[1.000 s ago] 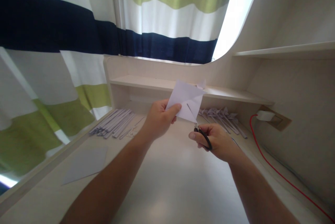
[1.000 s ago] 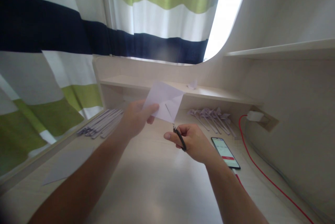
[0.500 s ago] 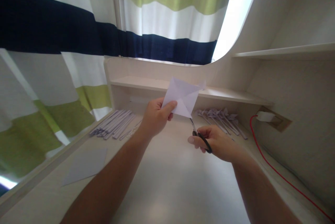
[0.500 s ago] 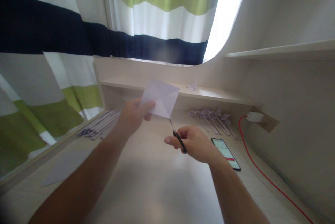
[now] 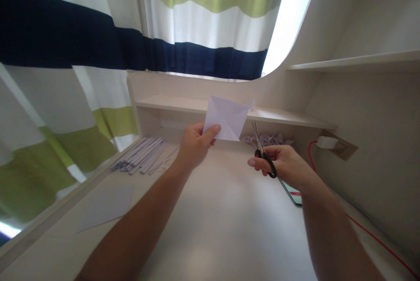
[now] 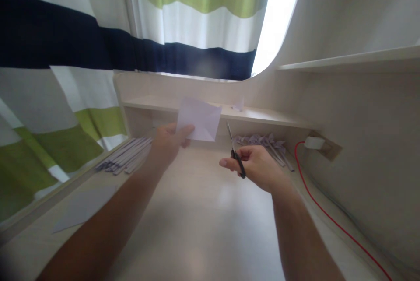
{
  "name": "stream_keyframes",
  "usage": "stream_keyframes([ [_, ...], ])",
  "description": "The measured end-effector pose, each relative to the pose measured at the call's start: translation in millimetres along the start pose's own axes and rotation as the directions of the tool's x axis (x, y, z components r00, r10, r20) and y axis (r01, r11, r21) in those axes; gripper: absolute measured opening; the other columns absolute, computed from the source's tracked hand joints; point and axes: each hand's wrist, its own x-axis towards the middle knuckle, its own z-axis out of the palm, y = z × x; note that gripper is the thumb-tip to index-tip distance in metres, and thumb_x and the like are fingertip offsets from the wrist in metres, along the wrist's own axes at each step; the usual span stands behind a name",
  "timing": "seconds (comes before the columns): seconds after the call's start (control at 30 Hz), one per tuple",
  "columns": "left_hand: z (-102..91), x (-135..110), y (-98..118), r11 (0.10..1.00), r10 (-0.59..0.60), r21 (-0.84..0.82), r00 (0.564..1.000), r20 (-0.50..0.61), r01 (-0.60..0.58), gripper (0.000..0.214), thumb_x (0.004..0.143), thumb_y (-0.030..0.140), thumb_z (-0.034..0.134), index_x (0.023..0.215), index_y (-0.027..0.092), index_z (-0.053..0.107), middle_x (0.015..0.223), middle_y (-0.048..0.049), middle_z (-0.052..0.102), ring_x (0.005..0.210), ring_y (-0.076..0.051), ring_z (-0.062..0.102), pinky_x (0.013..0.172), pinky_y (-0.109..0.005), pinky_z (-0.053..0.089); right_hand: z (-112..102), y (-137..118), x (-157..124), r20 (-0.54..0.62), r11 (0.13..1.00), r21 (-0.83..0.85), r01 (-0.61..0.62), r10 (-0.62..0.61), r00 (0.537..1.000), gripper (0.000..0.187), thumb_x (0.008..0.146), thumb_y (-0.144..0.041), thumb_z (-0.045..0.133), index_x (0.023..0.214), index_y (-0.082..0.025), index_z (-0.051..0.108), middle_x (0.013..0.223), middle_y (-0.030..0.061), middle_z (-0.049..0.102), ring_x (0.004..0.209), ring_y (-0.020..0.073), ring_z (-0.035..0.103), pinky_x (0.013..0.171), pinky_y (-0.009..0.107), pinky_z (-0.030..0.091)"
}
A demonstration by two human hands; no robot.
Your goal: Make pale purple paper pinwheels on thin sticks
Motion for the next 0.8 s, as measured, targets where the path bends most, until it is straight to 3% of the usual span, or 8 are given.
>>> stream_keyframes([
  [0.13, -1.8, 4, -15, 0.997, -0.080, -0.016, 0.996, -0.037, 0.079, 0.041, 0.079, 0.051, 0.073, 0.057, 0.018, 0.062, 0.054, -0.0009, 0.057, 0.050, -0.012, 0.049, 0.050, -0.025, 0.037, 11, -3, 8, 0.049, 0.993, -0.106, -0.045, 0.050, 0.998, 0.050, 0.073, -0.067, 0.084, 0.065, -0.020, 0.071, 0.058, 0.0017, 0.063, 0.051, 0.0137, 0.050, 0.049, 0.029, 0.031],
  [0.2, -6.7, 2, -27, 0.987, -0.157, -0.048, 0.985, -0.072, 0.154, 0.039, 0.074, 0.050, 0.076, 0.057, 0.017, 0.062, 0.054, -0.0007, 0.057, 0.050, -0.011, 0.049, 0.050, -0.025, 0.037, 23, 4, 10, 0.144, 0.964, -0.253, -0.076, 0.115, 0.983, 0.053, 0.070, -0.070, 0.085, 0.061, -0.020, 0.070, 0.056, 0.0039, 0.066, 0.048, 0.0145, 0.052, 0.046, 0.029, 0.031],
  [0.27, -13.4, -7, -40, 0.969, -0.240, -0.084, 0.968, -0.075, 0.233, 0.036, 0.070, 0.048, 0.078, 0.060, 0.016, 0.064, 0.055, -0.0011, 0.058, 0.050, -0.011, 0.050, 0.049, -0.024, 0.038, 41, 15, 10, 0.273, 0.902, -0.420, -0.101, 0.232, 0.934, 0.056, 0.065, -0.071, 0.087, 0.056, -0.019, 0.067, 0.054, 0.0057, 0.067, 0.047, 0.0157, 0.055, 0.044, 0.028, 0.035],
  [0.37, -22.9, -36, -53, 0.941, -0.328, -0.106, 0.944, -0.046, 0.322, 0.033, 0.068, 0.045, 0.079, 0.065, 0.015, 0.067, 0.060, -0.0022, 0.061, 0.053, -0.012, 0.054, 0.050, -0.024, 0.040, 72, 34, 5, 0.427, 0.838, -0.537, -0.095, 0.368, 0.826, 0.053, 0.062, -0.062, 0.091, 0.050, -0.018, 0.064, 0.052, 0.0074, 0.067, 0.046, 0.0169, 0.059, 0.047, 0.030, 0.047],
  [0.47, -27.5, -75, -58, 0.907, -0.405, -0.128, 0.914, -0.016, 0.400, 0.032, 0.068, 0.043, 0.080, 0.071, 0.014, 0.068, 0.065, -0.0026, 0.063, 0.056, -0.012, 0.055, 0.053, -0.024, 0.042, 94, 50, 1, 0.475, 0.820, -0.563, -0.100, 0.421, 0.773, 0.048, 0.065, -0.055, 0.091, 0.053, -0.015, 0.066, 0.061, 0.0103, 0.072, 0.053, 0.0200, 0.067, 0.051, 0.032, 0.054],
  [0.57, -26.9, -113, -56, 0.880, -0.455, -0.153, 0.891, 0.001, 0.450, 0.033, 0.068, 0.045, 0.080, 0.073, 0.015, 0.067, 0.067, -0.0026, 0.063, 0.057, -0.012, 0.055, 0.054, -0.023, 0.043, 102, 56, 1, 0.496, 0.797, -0.594, -0.109, 0.470, 0.730, 0.045, 0.067, -0.052, 0.092, 0.062, -0.013, 0.071, 0.069, 0.0109, 0.075, 0.060, 0.0214, 0.070, 0.058, 0.035, 0.058],
  [0.7, -25.1, -155, -45, 0.863, -0.485, -0.160, 0.875, 0.004, 0.479, 0.034, 0.069, 0.046, 0.080, 0.075, 0.015, 0.067, 0.068, -0.0025, 0.063, 0.059, -0.012, 0.056, 0.055, -0.024, 0.043, 106, 48, -6, 0.473, 0.749, -0.654, -0.103, 0.512, 0.717, 0.049, 0.076, -0.056, 0.089, 0.070, -0.011, 0.071, 0.076, 0.0106, 0.074, 0.073, 0.0242, 0.075, 0.071, 0.038, 0.060],
  [0.8, -26.6, -176, -37, 0.866, -0.486, -0.136, 0.874, -0.007, 0.481, 0.034, 0.070, 0.046, 0.081, 0.073, 0.014, 0.067, 0.068, -0.0027, 0.063, 0.058, -0.012, 0.055, 0.056, -0.024, 0.044, 109, 35, -15, 0.450, 0.712, -0.693, -0.109, 0.546, 0.707, 0.039, 0.096, -0.049, 0.076, 0.105, -0.010, 0.074, 0.104, 0.0111, 0.076, 0.092, 0.0234, 0.075, 0.083, 0.041, 0.062],
])
